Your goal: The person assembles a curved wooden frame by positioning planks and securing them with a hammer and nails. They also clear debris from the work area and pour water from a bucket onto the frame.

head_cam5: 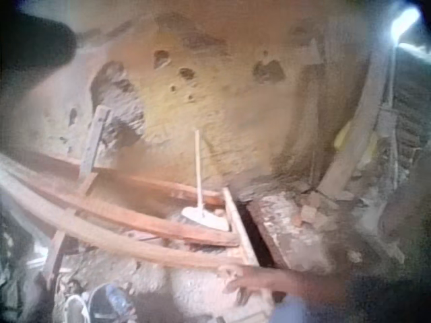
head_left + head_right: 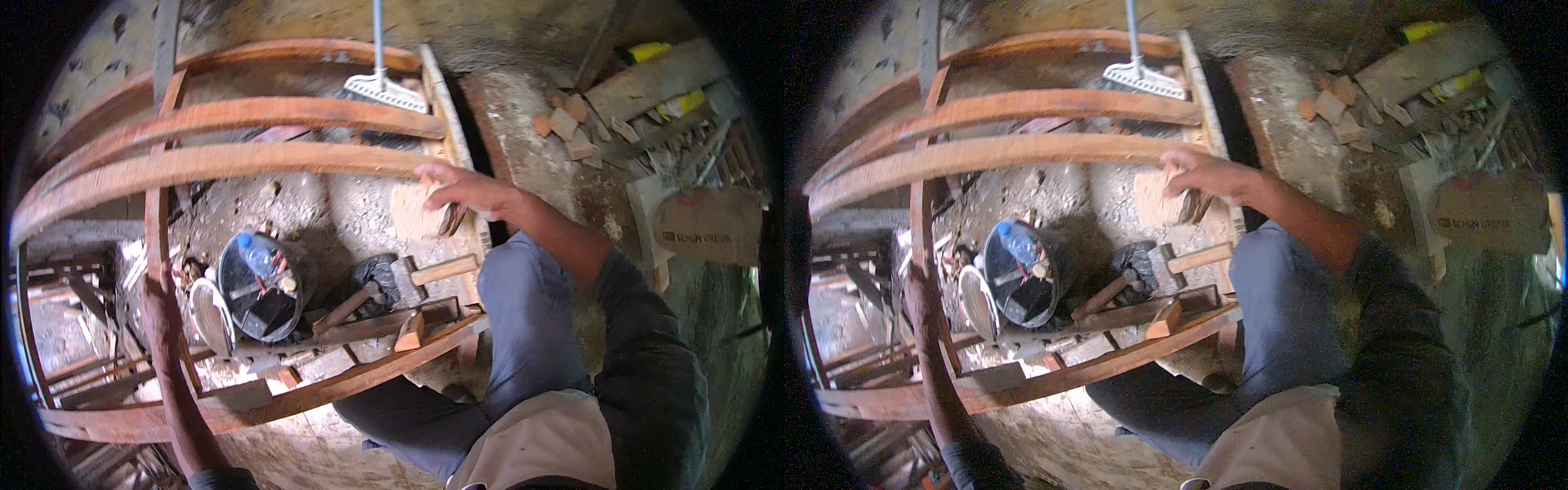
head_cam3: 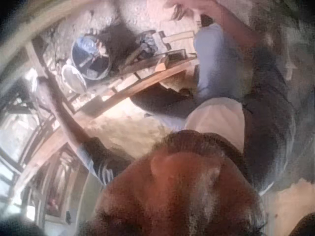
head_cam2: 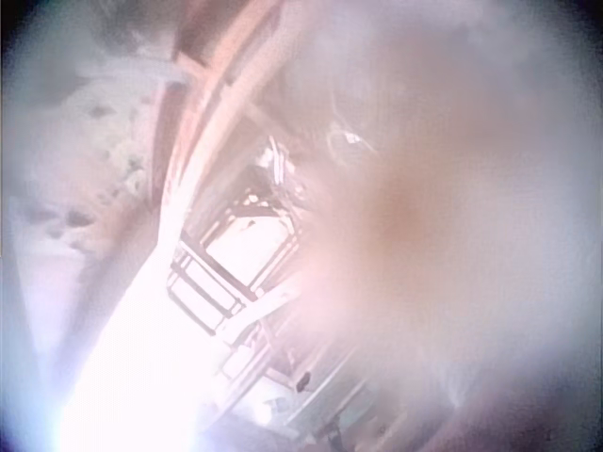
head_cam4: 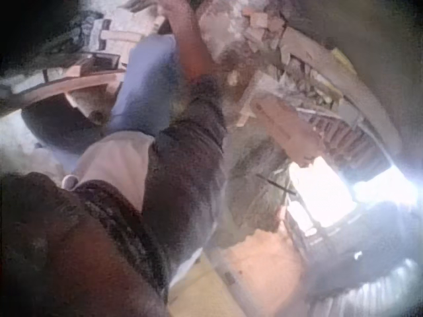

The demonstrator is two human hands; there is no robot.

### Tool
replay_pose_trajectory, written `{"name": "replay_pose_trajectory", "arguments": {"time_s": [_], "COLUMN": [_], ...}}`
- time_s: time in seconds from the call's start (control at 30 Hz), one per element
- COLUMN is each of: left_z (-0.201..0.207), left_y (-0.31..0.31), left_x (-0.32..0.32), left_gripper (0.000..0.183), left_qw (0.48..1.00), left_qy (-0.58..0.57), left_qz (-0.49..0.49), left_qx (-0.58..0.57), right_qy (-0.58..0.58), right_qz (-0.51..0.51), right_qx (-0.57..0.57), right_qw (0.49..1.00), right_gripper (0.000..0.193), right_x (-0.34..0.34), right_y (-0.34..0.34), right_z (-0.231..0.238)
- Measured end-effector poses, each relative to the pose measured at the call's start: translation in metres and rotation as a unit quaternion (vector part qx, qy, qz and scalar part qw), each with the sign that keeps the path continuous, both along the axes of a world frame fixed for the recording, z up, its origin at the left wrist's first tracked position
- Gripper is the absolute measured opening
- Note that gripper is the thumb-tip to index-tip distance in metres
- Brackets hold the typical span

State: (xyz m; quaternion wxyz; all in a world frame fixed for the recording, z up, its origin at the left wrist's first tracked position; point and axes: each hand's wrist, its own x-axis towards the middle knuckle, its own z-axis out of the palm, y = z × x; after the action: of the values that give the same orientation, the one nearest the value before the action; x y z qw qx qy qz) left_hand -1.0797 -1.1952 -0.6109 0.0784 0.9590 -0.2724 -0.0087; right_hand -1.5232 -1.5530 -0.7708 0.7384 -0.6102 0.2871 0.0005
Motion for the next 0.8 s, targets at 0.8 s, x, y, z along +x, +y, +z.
{"name": "replay_pose_trajectory", "arguments": {"time_s": [0.8], "left_z": [0.005], "left_y": [-0.006], "left_x": [-0.014], "left_gripper": [0.062], "left_qw": [0.996], "left_qy": [-0.087], "left_qz": [-0.032], "left_qx": [0.018], "right_qy": [0.043], "right_qz": [-0.305], "right_qx": [-0.382], "right_qw": [0.871], "right_gripper": [0.037], "right_x": [-0.061], "right_y": [-0.227], "right_z": [-0.116]}}
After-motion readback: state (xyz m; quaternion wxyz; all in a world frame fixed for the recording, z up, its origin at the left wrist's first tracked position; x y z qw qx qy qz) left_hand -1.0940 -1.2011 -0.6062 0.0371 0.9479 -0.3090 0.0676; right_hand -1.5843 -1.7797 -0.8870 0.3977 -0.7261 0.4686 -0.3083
